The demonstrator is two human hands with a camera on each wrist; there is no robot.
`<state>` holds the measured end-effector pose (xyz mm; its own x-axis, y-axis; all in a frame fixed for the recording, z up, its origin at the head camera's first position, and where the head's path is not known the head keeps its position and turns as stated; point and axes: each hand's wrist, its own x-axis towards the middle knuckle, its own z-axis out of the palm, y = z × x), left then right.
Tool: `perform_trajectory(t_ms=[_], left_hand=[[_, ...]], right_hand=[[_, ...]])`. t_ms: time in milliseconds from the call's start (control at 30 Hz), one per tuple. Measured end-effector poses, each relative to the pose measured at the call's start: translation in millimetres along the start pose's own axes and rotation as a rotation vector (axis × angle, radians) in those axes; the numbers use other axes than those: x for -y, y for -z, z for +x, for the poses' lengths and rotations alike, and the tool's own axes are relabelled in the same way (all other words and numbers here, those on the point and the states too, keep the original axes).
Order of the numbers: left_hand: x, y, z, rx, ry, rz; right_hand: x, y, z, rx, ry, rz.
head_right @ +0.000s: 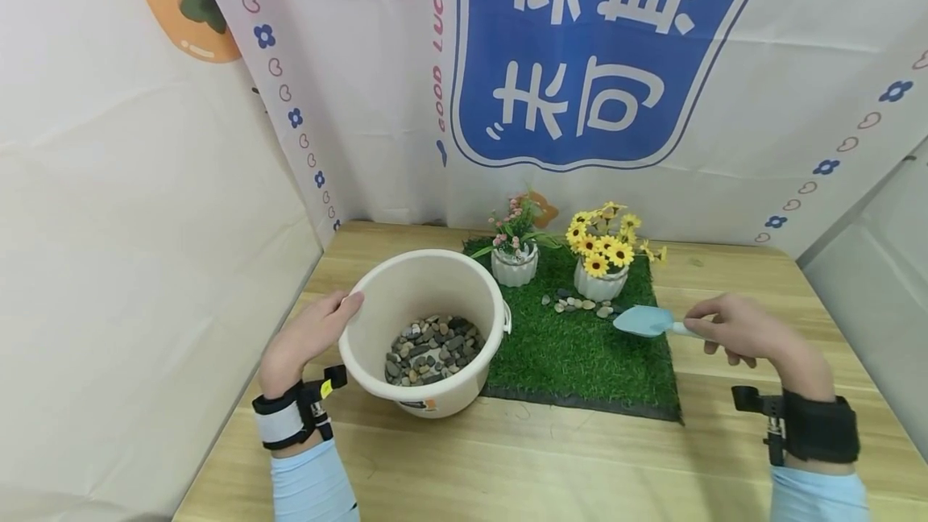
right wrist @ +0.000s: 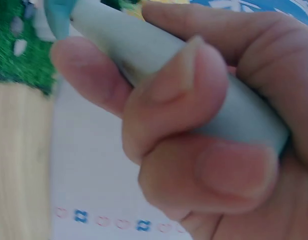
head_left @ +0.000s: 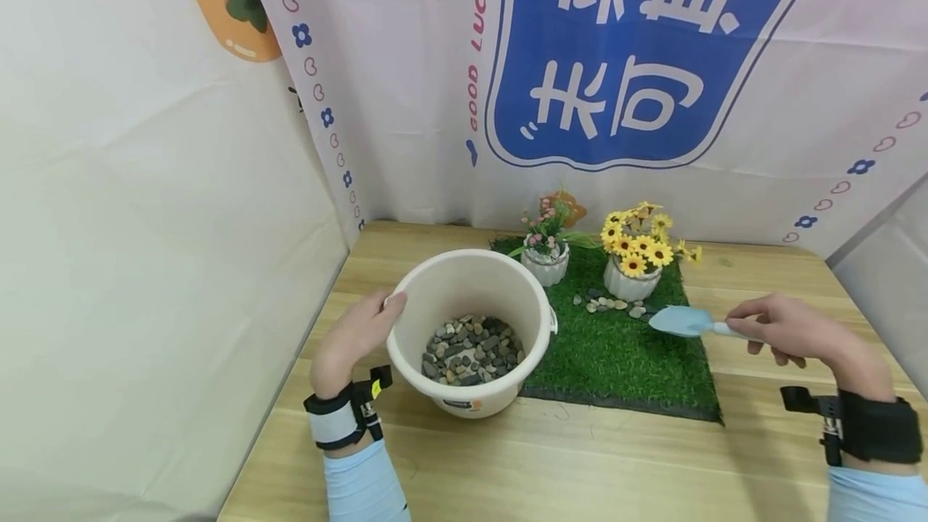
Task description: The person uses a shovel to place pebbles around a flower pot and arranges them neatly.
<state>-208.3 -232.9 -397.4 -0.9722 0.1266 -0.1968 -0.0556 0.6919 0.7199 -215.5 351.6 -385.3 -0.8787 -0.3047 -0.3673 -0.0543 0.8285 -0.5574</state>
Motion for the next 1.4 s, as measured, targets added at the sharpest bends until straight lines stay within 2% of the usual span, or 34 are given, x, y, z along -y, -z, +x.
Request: perform_trajectory(t_ms=[233, 533, 733, 900, 1033, 1133, 1400], left_hand=[[-1.1, 1.0, -1.5, 0.003, -0.001, -0.002], [0.9, -0.6, -0.1, 0.000, -0.004, -0.002], [0.1, 0.3, -1.0, 0.003, -0.004, -0.010], [-0.2, 1.0, -1.4, 0.006, -0.009, -0.013], [-0.6, 1.5, -1.0, 0.005, -0.006, -0.009], [-1.0, 1.3, -0.6, 0.007, -0.004, -0.003], [0.1, 0.5, -0.1, 0.005, 0.002, 0.005]], right_hand=[[13, 13, -20.8, -0.053, -0.029, -0.093], [25, 23, -33.8, -0.158, 0.008, -0.098], [26, 25, -39.4, -0.192, 0.074, -0.047], [27, 25, -42.2, -0.181, 0.216, -0.001], [31, 26, -44.3, -0.184, 0.330, -0.007], [38, 28, -45.3, -0.205, 0.362, -0.020], [64, 35, -38.9, -0.261, 0.372, 0.006]])
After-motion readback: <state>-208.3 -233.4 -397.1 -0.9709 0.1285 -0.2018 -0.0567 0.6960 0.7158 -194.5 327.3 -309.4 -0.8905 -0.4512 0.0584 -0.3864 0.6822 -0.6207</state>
